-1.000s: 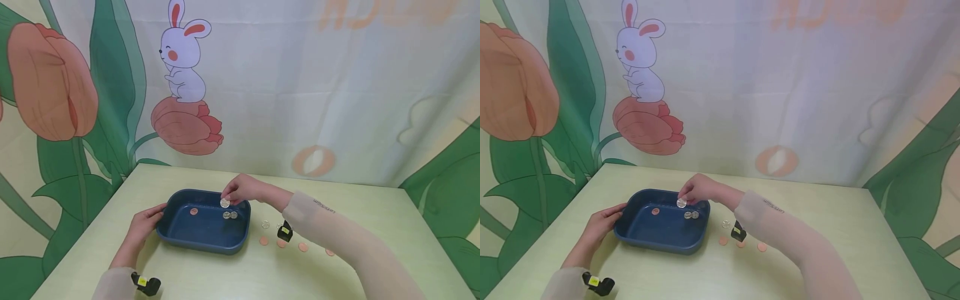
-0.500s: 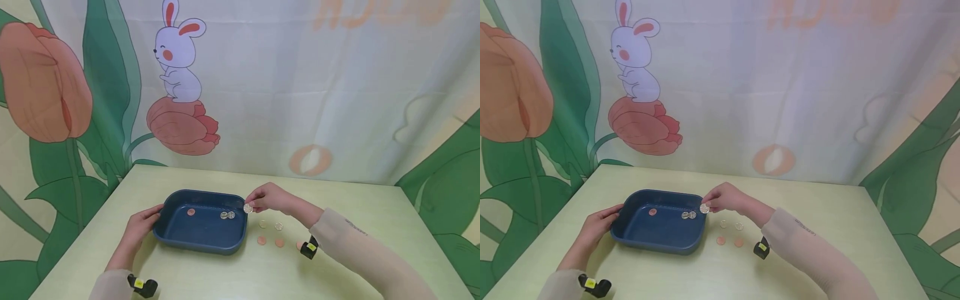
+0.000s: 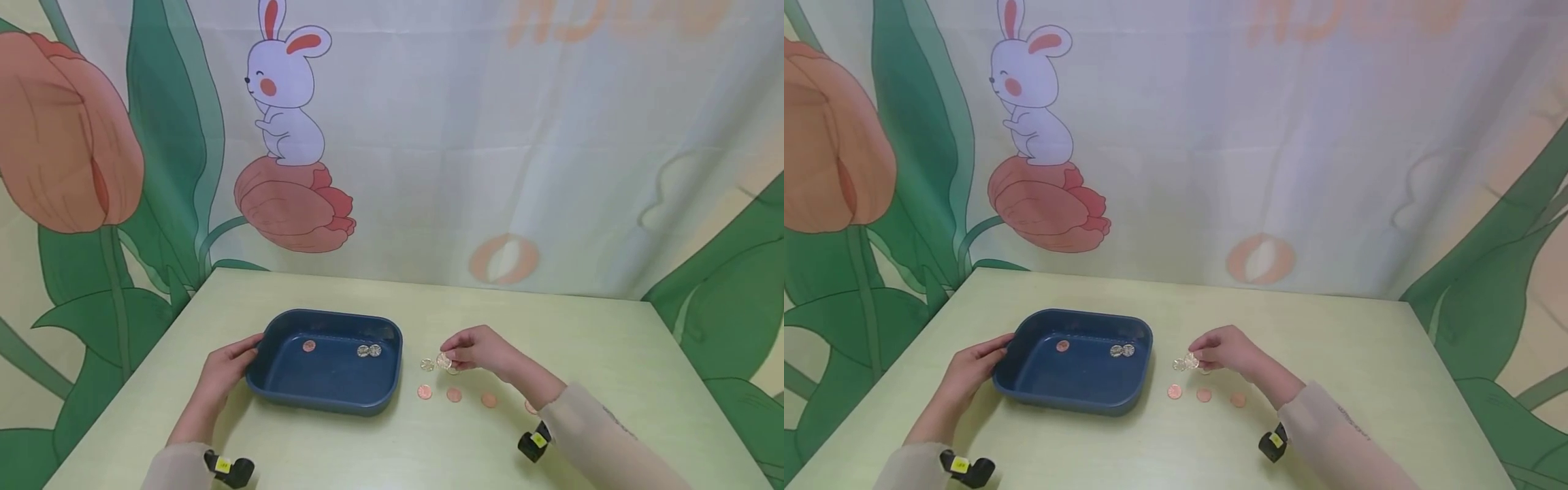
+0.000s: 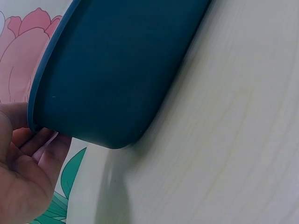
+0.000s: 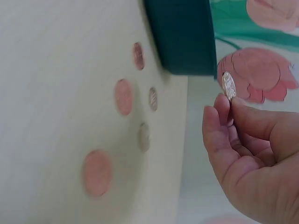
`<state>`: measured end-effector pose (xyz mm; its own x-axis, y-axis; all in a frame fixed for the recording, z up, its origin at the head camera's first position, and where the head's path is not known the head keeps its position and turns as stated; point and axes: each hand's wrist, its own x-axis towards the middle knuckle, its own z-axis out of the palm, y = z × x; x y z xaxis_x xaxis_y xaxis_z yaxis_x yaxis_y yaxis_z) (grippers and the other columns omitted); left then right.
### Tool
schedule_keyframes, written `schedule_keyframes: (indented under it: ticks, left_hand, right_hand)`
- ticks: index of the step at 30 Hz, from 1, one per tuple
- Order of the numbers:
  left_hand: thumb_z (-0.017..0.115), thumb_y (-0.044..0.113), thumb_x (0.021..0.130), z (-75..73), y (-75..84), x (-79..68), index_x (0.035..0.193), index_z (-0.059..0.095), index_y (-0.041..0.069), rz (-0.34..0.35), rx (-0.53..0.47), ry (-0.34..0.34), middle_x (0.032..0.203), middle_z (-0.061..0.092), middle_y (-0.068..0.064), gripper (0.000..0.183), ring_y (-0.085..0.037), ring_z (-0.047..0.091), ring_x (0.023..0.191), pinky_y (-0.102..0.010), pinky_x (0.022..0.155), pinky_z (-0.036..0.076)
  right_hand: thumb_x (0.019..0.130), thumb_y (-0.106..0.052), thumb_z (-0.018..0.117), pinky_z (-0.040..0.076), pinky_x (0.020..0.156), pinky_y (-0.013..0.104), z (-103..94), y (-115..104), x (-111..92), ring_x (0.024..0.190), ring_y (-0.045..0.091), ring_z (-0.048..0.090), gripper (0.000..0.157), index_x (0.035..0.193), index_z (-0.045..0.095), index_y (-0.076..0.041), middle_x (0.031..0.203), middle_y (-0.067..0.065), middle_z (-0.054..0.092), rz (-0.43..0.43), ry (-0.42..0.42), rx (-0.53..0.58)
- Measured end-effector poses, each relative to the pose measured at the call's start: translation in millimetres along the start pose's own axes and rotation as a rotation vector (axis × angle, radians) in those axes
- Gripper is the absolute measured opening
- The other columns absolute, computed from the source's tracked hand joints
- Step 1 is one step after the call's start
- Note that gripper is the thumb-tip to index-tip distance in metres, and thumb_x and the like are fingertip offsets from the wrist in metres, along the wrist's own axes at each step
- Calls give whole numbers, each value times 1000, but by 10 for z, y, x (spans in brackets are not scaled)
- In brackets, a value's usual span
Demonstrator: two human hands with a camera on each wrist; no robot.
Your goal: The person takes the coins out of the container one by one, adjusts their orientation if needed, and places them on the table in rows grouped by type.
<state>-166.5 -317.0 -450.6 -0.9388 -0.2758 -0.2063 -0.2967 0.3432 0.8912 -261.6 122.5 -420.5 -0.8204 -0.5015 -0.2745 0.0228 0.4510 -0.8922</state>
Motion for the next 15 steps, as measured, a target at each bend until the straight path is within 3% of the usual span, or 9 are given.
schedule_keyframes:
  ticks: [5,15]
  left_hand:
    - [46,14,102,-7,10,-9,144,48,1,3,-1,-1,152,43,-19,44,-28,43,139,-7,86,50]
    - [47,15,102,-11,10,-18,144,49,3,-2,-1,-6,152,44,-17,43,-5,51,127,-4,83,47]
  right_hand:
    - [94,-4,62,62,81,34,-75,159,-98,83,16,70,21,110,67,8,97,10,73,9,75,-24]
    - [93,1,62,61,72,29,-242,492,-158,75,11,66,17,105,69,11,89,8,73,54,161,-98]
